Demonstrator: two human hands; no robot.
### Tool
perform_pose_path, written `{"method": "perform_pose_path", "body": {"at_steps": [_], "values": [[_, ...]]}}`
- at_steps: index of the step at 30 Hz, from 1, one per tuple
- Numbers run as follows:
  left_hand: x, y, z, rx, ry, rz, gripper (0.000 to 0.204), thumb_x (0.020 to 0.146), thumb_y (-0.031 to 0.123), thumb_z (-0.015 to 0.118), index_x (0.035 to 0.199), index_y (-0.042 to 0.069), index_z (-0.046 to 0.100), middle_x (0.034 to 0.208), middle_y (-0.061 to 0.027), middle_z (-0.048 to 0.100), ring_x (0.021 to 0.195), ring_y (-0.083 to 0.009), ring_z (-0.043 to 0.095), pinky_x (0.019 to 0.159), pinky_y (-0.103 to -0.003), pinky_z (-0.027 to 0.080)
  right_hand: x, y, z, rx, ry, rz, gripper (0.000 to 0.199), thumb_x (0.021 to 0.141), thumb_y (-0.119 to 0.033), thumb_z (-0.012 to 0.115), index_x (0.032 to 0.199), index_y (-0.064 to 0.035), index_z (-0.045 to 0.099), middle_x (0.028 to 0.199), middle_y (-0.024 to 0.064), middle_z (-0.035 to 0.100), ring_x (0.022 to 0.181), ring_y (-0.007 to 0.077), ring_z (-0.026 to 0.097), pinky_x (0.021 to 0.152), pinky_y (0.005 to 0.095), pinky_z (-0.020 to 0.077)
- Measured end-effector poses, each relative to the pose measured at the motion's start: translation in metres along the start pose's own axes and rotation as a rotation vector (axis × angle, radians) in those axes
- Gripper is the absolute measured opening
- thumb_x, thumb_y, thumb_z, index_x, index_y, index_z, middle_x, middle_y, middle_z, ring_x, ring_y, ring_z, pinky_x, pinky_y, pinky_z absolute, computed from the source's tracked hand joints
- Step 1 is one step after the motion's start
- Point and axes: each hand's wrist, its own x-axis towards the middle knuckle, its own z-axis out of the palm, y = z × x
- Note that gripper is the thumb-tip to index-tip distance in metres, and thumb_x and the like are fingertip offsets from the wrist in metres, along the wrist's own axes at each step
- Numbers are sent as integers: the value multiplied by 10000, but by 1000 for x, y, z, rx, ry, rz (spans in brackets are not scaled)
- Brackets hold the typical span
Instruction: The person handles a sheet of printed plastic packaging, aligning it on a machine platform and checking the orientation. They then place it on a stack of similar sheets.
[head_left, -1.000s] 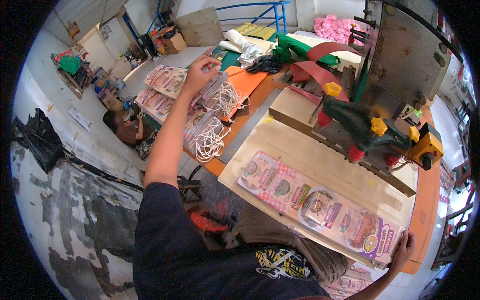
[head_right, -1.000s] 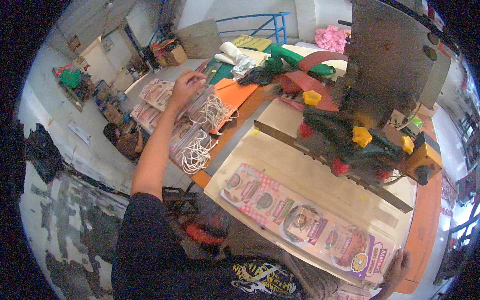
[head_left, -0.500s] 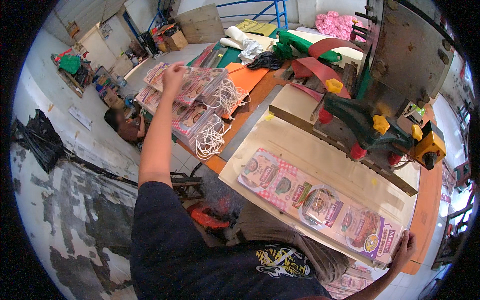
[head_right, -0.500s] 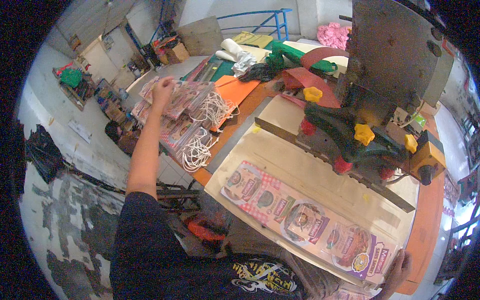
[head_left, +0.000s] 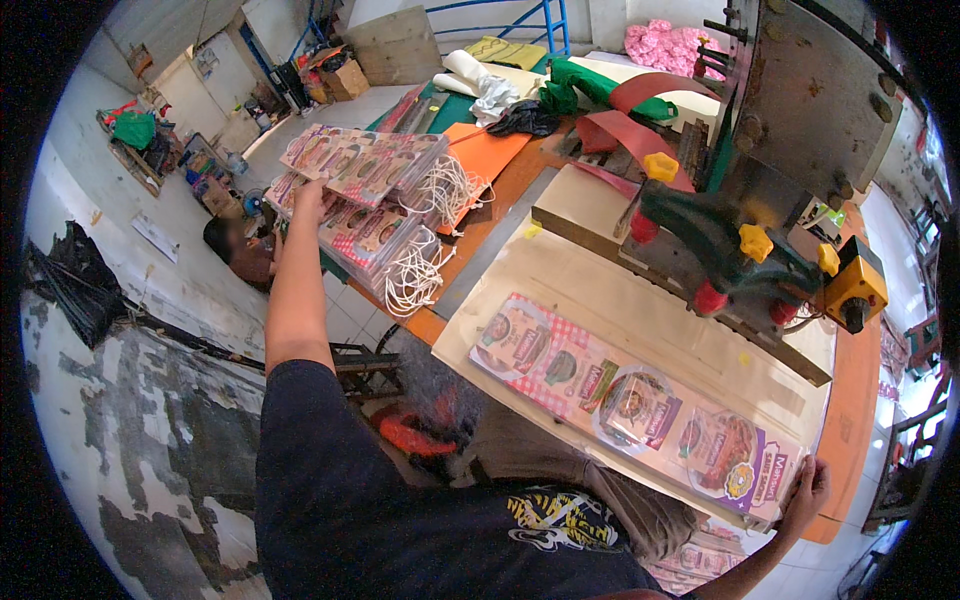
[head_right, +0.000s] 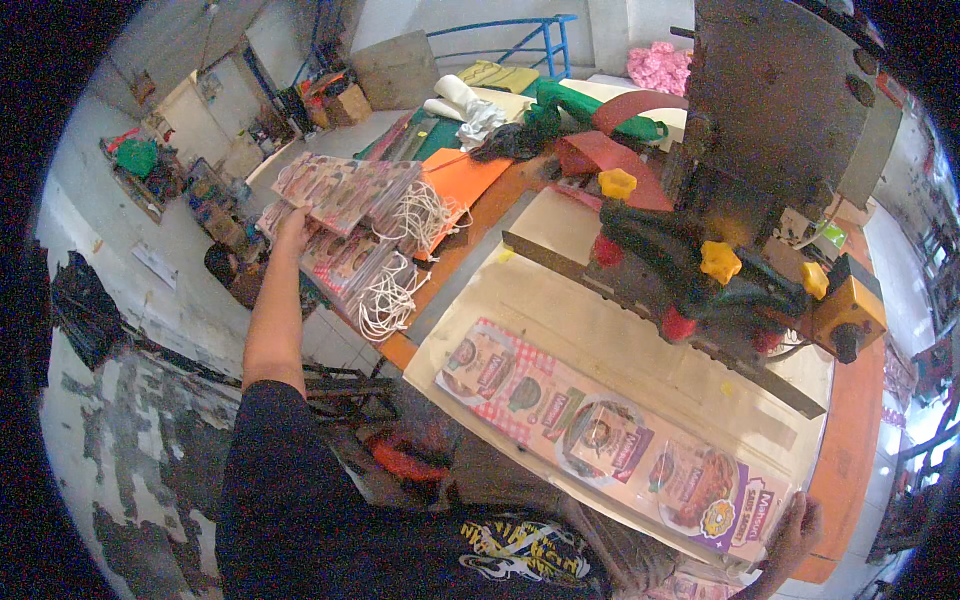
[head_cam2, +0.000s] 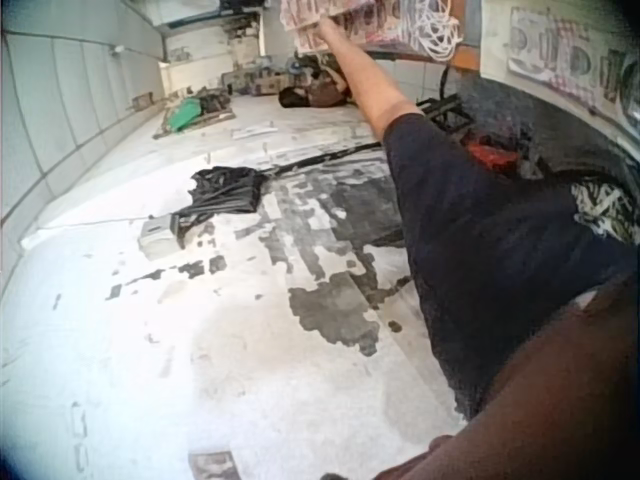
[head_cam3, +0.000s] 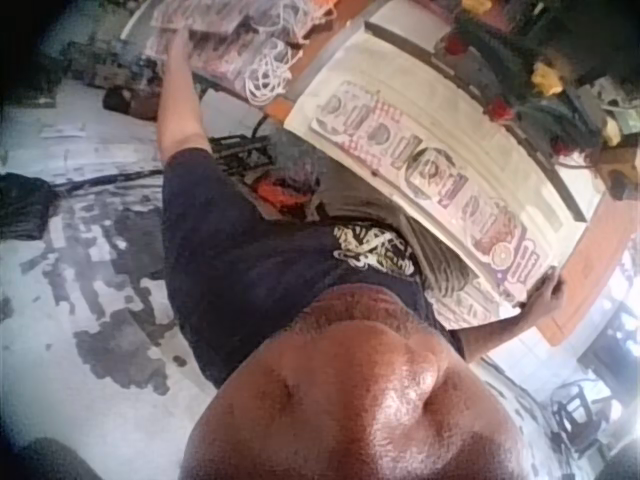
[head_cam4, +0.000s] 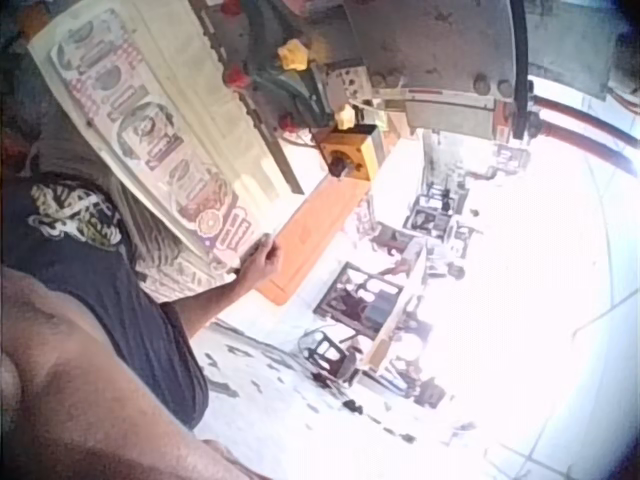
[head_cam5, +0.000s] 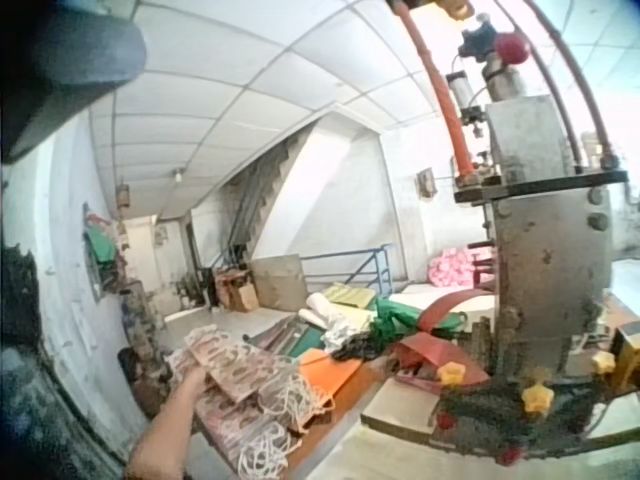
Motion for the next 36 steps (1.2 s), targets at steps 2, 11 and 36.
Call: {"method": "perform_pose_path", "body": {"at_steps": [2,11,36], "values": [[9,-8,5,-68,10,-61,267,955,148,731,1167,27,622,1013,-109,655,899,-266,693,746,-390,610,-3,-2,0,10,-1,1,322,1051,-312,629,945,-8,640,788,-17,539,722,74,461,626,253,386],[47,-20,-44,-111,-141,290,245,946,48,538,1175,-19,593,1143,-185,658,1021,-365,692,787,-532,617,-11,-51,-13,52,-128,99,281,1047,-287,626,1102,-15,667,884,-18,609,739,61,499,639,214,415],[-256,123,-35,655,-886,471,358,995,344,708,869,18,629,802,45,574,757,-64,508,664,-244,414,-35,-159,1,274,-354,-32,212,1015,-180,654,1117,0,700,848,16,681,731,60,621,619,204,466]]}}
